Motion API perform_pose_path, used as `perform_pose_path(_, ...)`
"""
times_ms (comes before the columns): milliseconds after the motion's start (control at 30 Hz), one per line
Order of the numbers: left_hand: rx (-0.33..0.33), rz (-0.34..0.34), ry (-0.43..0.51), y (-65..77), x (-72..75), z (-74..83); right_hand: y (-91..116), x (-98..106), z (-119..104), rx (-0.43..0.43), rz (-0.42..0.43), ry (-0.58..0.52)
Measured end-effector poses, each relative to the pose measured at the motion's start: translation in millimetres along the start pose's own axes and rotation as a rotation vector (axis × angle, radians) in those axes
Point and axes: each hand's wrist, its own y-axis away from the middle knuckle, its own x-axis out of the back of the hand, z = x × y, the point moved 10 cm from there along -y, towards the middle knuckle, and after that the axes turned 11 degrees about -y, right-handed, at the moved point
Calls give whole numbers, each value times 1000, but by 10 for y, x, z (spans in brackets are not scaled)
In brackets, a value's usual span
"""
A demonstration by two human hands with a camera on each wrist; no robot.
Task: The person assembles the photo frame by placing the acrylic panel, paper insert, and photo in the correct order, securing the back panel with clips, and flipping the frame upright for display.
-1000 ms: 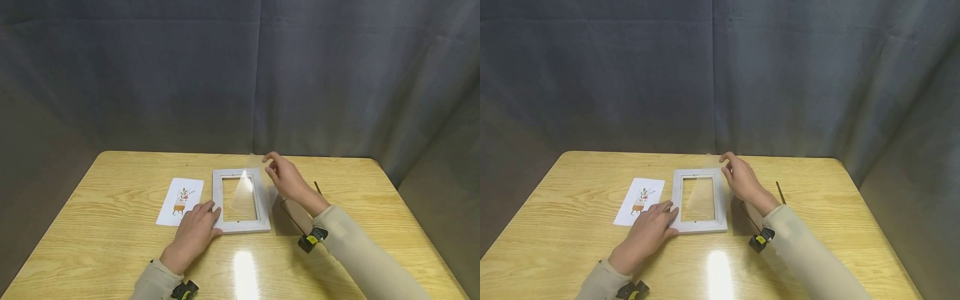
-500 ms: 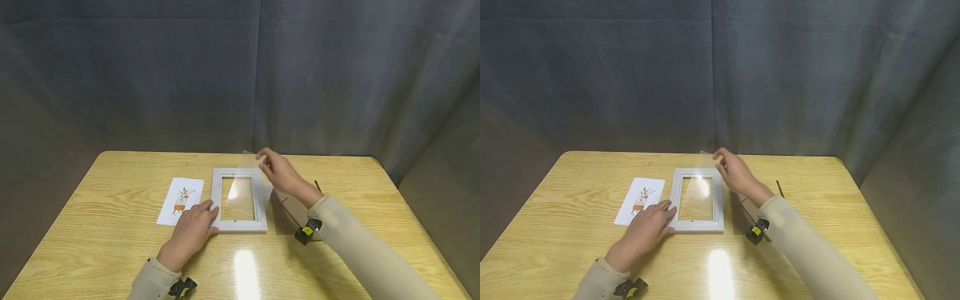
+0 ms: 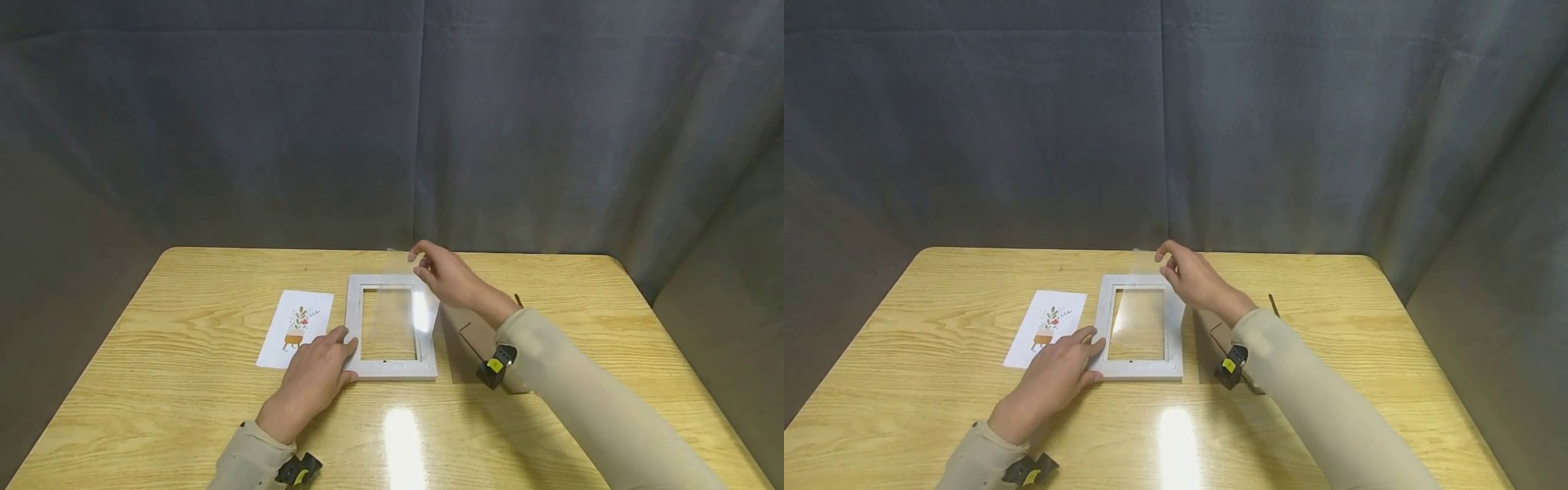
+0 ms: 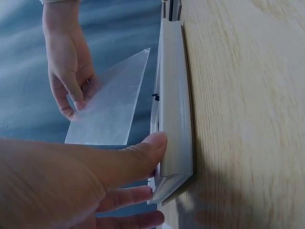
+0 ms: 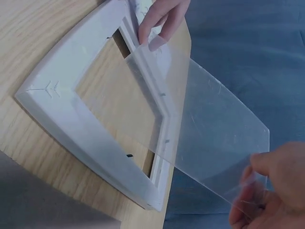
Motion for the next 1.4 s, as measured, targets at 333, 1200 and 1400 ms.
perform_pose_path(333, 12, -9, 3, -3, -8, -4, -27, -92, 37, -26, -43, -20)
perform_pose_path(1200, 12, -11, -4, -4, -33, 7, -66, -260, -83, 44, -67, 8)
perform_pose_path(1400, 8, -4, -2, -3, -16, 15, -66, -294, -139, 99, -74, 27)
